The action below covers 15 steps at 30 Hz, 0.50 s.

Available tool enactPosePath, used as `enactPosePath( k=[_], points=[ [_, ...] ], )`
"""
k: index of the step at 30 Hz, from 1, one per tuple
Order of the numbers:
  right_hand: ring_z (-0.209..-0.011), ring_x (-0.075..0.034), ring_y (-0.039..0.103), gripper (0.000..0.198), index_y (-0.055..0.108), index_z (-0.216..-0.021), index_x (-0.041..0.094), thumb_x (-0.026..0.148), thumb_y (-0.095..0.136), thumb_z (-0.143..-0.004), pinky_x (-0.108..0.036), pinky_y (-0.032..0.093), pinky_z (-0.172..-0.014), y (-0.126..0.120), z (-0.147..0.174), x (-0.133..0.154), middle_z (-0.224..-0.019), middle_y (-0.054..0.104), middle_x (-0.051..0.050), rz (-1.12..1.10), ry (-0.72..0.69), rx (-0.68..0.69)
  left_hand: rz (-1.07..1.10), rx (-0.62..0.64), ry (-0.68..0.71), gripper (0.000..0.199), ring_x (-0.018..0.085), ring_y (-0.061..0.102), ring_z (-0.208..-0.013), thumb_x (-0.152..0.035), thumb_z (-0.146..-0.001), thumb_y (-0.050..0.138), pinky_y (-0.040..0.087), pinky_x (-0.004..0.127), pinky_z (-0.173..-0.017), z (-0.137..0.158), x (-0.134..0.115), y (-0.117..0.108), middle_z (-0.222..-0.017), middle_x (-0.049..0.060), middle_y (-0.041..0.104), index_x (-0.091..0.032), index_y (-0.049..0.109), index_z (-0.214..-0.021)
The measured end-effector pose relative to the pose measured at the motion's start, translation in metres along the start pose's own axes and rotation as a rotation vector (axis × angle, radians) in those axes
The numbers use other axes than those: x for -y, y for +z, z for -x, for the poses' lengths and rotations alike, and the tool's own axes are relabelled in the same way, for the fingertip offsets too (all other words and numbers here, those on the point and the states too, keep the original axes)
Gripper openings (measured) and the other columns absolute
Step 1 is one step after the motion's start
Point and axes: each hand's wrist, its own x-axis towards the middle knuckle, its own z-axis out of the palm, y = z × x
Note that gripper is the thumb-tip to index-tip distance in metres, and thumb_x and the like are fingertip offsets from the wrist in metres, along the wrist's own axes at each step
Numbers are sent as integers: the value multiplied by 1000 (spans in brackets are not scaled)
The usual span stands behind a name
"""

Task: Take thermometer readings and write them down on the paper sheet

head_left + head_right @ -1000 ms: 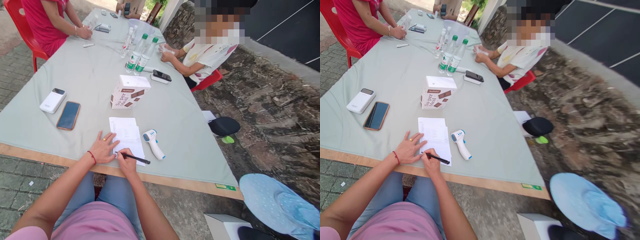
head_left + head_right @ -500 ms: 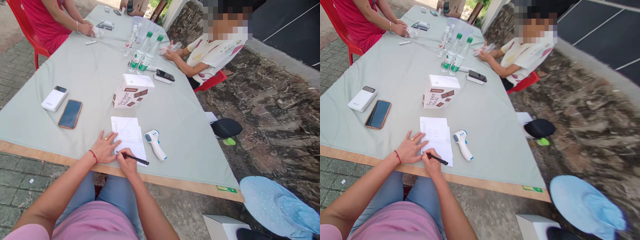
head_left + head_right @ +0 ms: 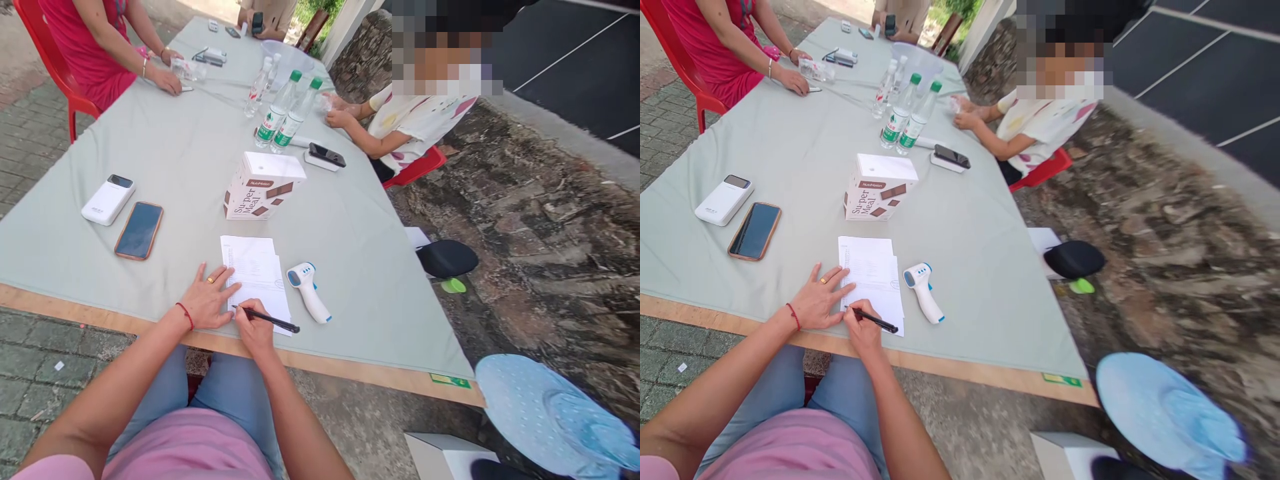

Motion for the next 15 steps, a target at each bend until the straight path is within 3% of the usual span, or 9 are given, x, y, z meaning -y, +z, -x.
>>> enactPosePath(
  k=[15],
  points=[
    [-56, -13, 45, 11, 51, -70, 22, 27, 54, -79, -26, 38, -57, 1, 0, -3, -60, 49, 5, 17, -36, 16, -23, 29, 4, 62, 36, 29, -142, -47, -86, 54, 12, 68, -113, 0, -1, -3, -155, 17, 32, -20, 46, -141]
  ],
)
